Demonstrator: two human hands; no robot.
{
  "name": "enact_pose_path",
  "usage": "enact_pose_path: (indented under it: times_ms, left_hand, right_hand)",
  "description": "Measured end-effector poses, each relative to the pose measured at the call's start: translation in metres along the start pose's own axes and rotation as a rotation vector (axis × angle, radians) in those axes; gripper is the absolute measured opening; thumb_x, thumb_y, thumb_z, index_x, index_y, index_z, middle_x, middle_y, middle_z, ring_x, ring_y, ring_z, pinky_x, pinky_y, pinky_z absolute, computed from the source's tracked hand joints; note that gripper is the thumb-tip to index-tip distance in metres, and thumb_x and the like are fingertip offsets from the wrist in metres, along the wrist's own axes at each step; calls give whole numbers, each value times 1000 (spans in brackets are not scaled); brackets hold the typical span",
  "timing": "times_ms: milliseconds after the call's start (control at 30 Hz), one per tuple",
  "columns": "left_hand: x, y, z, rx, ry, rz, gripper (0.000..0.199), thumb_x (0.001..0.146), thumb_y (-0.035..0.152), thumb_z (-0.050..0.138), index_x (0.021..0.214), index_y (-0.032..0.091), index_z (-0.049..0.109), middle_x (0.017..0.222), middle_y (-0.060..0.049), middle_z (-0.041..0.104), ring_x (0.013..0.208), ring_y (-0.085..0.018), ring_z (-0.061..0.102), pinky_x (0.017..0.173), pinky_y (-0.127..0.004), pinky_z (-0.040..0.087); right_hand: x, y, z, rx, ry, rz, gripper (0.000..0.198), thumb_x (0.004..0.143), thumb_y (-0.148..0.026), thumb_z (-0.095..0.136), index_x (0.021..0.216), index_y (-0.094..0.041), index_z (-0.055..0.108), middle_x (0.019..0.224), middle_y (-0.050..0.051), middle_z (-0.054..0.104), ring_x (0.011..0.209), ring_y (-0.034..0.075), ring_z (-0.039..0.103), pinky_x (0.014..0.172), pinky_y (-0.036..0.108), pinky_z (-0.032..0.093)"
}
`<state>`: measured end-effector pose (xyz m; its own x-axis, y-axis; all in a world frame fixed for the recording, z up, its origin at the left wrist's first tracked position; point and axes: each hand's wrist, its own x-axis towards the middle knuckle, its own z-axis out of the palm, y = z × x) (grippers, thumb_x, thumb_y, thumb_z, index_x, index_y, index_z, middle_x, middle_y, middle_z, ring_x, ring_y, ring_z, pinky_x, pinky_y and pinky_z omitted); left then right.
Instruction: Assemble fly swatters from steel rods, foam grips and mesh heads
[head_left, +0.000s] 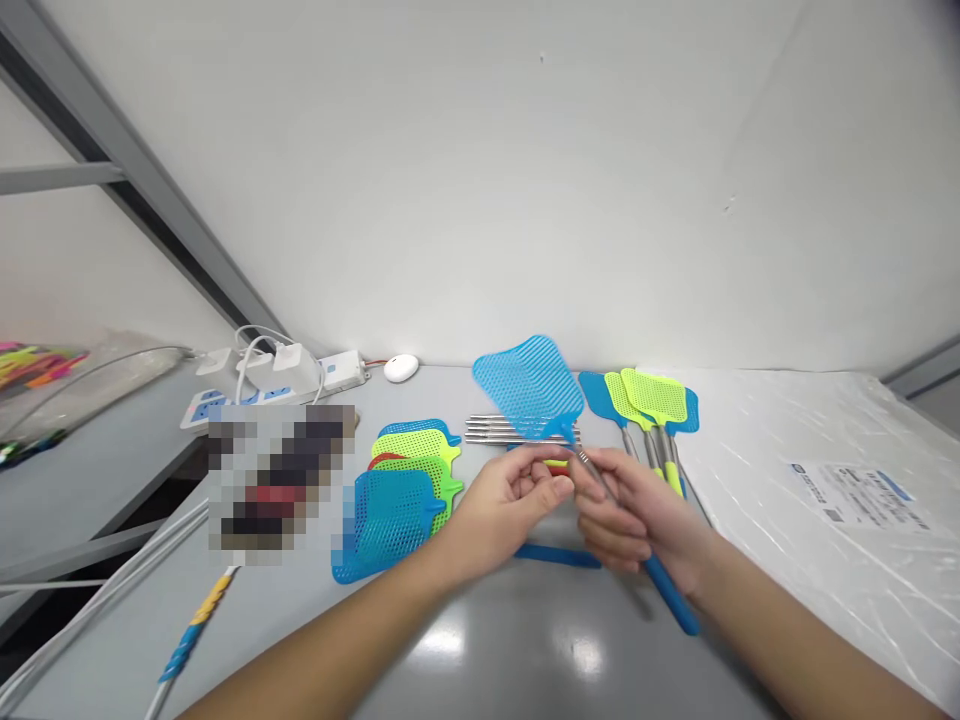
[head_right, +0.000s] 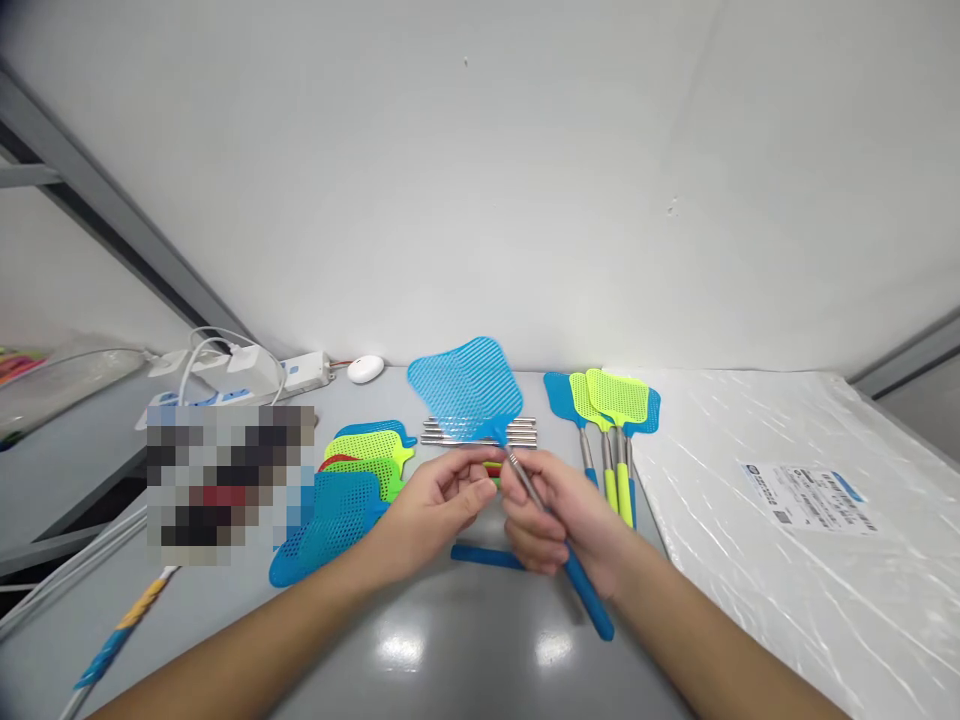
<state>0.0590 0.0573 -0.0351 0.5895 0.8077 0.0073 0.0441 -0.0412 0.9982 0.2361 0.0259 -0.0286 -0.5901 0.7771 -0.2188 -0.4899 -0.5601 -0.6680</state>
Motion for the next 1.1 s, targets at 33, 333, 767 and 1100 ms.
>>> enact_pose_path:
  times_ms: [33, 333, 767, 1100]
  left_hand:
    - [-2, 1, -1, 149, -8, 39, 40, 81, 52, 59, 107, 21, 59, 69, 3, 49, 55, -10, 40, 53, -24, 32]
    - [-12, -17, 8, 1033, -414, 567, 41, 73, 60, 64, 71, 19, 57, 67, 0, 54, 69, -15, 50, 64, -29, 32]
    - [18, -25, -4, 1264, -91, 502, 28, 91, 44, 50, 97, 20, 62, 90, -5, 63, 87, -21, 51, 74, -35, 31]
    - [21, -20, -7, 1216, 41, 374, 36, 78, 53, 63, 91, 20, 58, 99, -5, 62, 97, -25, 51, 79, -38, 31]
  right_hand:
    - [-2, -6, -1, -32, 41, -56, 38, 94, -47, 37, 67, -22, 45, 34, -11, 28, 27, 7, 19, 30, 17, 28]
    - [-3, -22, -13, -153, 188, -182, 42, 93, -53, 41, 65, -22, 44, 34, -12, 25, 27, 6, 15, 29, 17, 23]
    - [2, -8, -9, -236, 185, -106, 44, 93, -54, 40, 69, -19, 51, 35, -11, 30, 27, 5, 23, 32, 18, 27]
    - [4, -5, -10, -277, 201, -79, 44, 92, -56, 39, 71, -19, 52, 35, -12, 30, 27, 5, 22, 32, 18, 28]
